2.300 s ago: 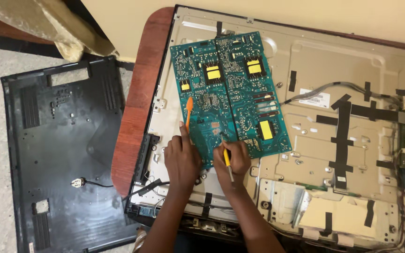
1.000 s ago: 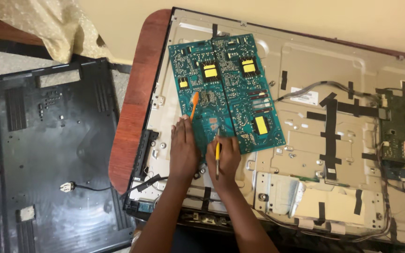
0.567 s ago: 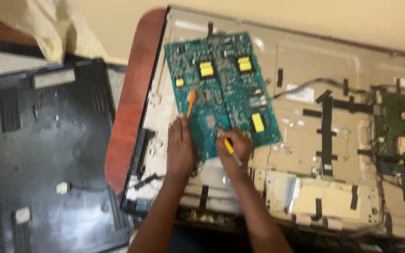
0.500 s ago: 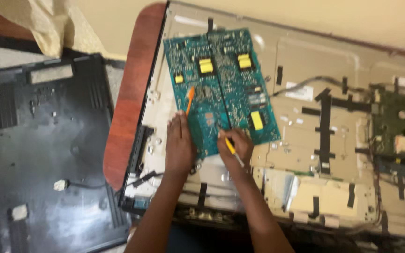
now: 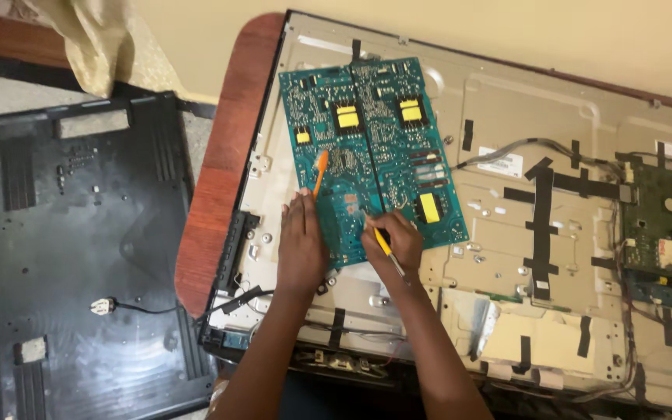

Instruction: The person uses a toothbrush and a screwdriver to clean a green circuit board placed on a table. The person scrubs the board surface with the toothbrush and uses the screwdriver to scrape or adjust components on the board.

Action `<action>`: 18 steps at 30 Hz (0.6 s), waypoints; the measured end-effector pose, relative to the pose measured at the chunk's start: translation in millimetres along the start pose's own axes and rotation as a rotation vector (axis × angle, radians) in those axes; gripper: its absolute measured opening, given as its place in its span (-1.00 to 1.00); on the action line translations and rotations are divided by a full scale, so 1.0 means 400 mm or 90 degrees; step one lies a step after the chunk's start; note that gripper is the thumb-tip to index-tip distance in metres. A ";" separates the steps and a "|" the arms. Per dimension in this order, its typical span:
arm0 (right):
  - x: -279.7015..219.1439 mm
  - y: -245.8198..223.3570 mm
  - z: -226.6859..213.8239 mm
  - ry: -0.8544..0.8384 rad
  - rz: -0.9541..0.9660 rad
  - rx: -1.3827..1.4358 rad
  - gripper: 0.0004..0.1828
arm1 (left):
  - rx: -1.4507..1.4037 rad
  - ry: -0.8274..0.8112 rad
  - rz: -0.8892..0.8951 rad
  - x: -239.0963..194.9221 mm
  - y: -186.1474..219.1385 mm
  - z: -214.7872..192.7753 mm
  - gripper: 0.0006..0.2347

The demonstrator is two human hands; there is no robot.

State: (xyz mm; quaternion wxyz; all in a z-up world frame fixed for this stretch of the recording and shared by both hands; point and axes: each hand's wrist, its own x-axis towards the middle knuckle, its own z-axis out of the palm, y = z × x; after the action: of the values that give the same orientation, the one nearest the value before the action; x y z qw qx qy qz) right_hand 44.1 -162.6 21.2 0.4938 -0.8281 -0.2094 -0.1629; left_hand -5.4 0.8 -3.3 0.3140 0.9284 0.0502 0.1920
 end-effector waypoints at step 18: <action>0.020 0.024 -0.008 -0.032 -0.014 -0.052 -0.87 | 0.034 0.002 0.005 0.015 0.001 -0.001 -0.38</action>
State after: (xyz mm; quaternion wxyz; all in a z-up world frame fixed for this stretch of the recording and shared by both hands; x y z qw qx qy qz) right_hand 55.7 -168.0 19.3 0.4521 -0.8492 -0.2240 -0.1556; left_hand 0.0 1.9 -0.8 0.2880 0.9366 0.0521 0.1930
